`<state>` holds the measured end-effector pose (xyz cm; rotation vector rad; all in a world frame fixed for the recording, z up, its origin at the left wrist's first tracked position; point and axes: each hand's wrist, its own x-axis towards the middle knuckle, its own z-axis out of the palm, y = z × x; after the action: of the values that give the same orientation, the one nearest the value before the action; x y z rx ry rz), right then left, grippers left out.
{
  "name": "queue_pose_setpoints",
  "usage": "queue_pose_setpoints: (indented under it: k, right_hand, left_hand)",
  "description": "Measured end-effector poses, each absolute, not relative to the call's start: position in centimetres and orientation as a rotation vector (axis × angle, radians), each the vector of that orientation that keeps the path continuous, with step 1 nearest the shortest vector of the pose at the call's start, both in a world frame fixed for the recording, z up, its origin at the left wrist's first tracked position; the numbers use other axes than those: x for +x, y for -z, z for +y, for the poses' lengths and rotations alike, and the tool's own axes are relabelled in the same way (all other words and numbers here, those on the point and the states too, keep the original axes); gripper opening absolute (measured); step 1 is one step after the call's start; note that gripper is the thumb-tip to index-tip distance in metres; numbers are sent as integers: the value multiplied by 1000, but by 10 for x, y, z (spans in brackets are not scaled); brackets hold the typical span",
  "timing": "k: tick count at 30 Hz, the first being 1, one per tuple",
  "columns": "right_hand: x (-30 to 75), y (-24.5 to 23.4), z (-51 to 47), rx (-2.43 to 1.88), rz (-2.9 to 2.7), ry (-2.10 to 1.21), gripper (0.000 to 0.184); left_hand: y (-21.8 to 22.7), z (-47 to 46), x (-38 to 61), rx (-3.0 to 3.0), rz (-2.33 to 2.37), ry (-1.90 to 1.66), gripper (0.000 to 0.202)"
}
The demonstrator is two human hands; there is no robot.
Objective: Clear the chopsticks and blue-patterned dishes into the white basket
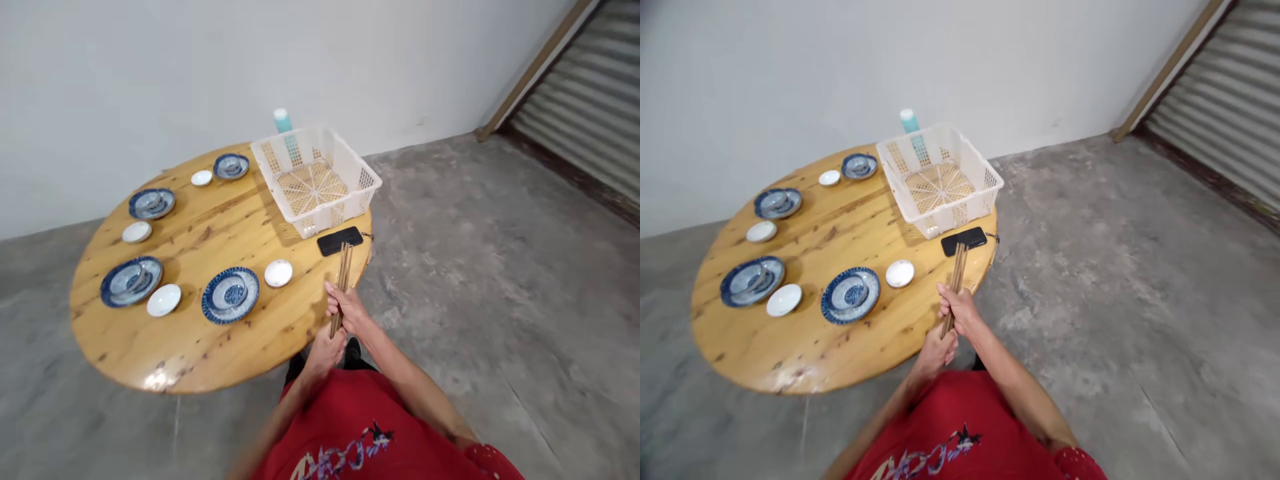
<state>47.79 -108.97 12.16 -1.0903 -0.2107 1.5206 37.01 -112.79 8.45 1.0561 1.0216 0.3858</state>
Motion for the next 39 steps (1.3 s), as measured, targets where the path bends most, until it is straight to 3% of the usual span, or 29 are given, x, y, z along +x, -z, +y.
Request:
queue_pose_setpoints:
  k: [9,21,31,35,39]
  right_hand:
    - [465,-124,-1100,-1154,-736,-1326,38]
    - [449,-136,-1071,-1180,-940,-1234,32]
    - [424,-117,-1048,-1283,-926,-1372,38]
    - [437,-129,-1018,-1296,-835,-1467,45]
    - [480,-159,-967,-1278,-993,-1348,44]
  left_hand:
    - [-101,-1115,374,1074,1143,-575,40]
    - [-115,-1081,358,1217,1016,-665,37]
    - [-87,-1061,319,1281,893,-597,40]
    - [-89,-1050,304,1329,926,-634,41]
    - [-71,-1044,282,1259,1105,-711,44]
